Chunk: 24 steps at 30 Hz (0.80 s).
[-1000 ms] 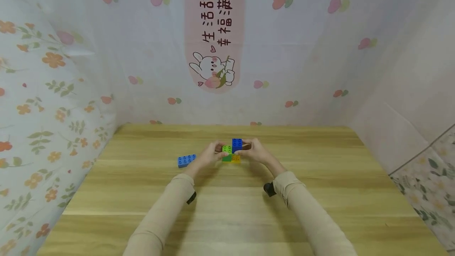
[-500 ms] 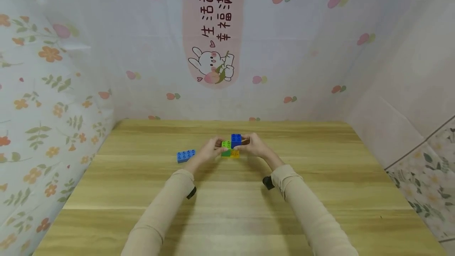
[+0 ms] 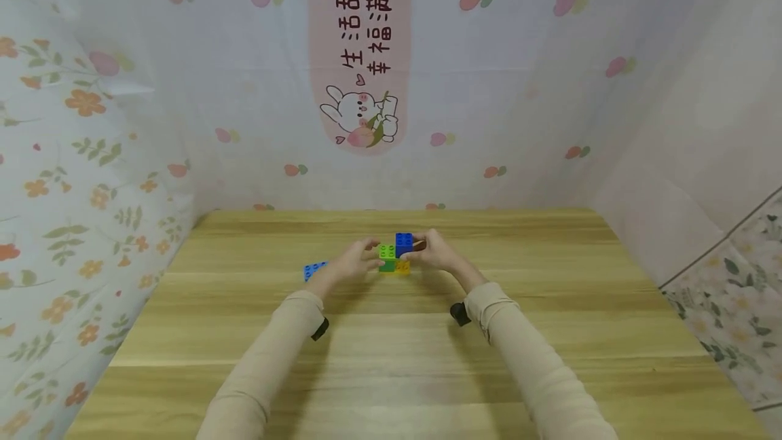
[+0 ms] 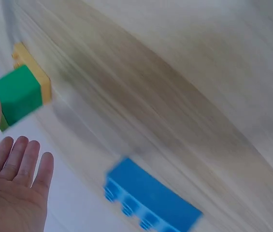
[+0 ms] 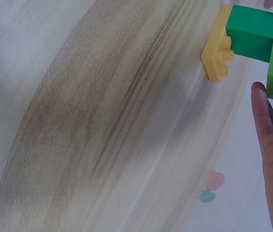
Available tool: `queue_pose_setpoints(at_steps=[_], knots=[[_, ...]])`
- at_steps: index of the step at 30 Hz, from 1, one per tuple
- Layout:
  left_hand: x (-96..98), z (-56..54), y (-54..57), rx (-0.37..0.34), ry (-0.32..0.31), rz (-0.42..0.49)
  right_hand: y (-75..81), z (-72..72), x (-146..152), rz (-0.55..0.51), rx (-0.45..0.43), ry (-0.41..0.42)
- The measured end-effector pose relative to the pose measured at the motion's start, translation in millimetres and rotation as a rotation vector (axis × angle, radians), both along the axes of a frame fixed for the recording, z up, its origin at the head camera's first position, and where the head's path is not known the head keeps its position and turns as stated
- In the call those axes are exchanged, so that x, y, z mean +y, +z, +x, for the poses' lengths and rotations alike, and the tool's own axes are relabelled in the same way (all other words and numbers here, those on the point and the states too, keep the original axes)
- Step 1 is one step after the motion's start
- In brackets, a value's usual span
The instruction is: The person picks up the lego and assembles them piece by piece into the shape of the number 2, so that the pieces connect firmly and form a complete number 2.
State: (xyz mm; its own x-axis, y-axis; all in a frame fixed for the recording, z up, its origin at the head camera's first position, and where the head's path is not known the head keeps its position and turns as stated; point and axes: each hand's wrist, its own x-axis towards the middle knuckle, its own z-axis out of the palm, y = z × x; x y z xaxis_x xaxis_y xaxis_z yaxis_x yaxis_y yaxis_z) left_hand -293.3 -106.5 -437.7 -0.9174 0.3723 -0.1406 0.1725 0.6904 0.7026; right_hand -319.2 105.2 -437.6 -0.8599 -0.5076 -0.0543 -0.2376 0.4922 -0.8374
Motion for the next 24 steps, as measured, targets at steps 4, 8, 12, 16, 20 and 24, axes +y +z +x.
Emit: queue_pose_setpoints(at_steps=[4, 8, 12, 16, 20, 24], knots=[[-20.6, 2.1, 1.8, 0.040, -0.025, -0.020, 2.5, 1.1, 0.5, 0.008, -0.001, -0.002], [-46.7, 6.2, -0.2, 0.064, -0.033, -0.041, 3.1, 1.2, 0.6, 0.000, -0.008, 0.013], [-68.6, 11.5, -3.3, 0.070, -0.020, -0.058, 4.2, 0.1, 2.1, -0.003, -0.016, 0.008], [-83.5, 16.9, -7.1, 0.061, 0.036, -0.084, 5.2, -1.0, 3.5, -0.010, -0.032, 0.008], [-94.0, 20.9, -12.4, 0.072, 0.072, -0.118, 4.2, -1.3, 2.9, -0.023, -0.053, 0.008], [-100.6, 23.0, -17.8, 0.066, 0.086, -0.141, 2.7, -1.0, 1.8, -0.025, -0.057, 0.006]])
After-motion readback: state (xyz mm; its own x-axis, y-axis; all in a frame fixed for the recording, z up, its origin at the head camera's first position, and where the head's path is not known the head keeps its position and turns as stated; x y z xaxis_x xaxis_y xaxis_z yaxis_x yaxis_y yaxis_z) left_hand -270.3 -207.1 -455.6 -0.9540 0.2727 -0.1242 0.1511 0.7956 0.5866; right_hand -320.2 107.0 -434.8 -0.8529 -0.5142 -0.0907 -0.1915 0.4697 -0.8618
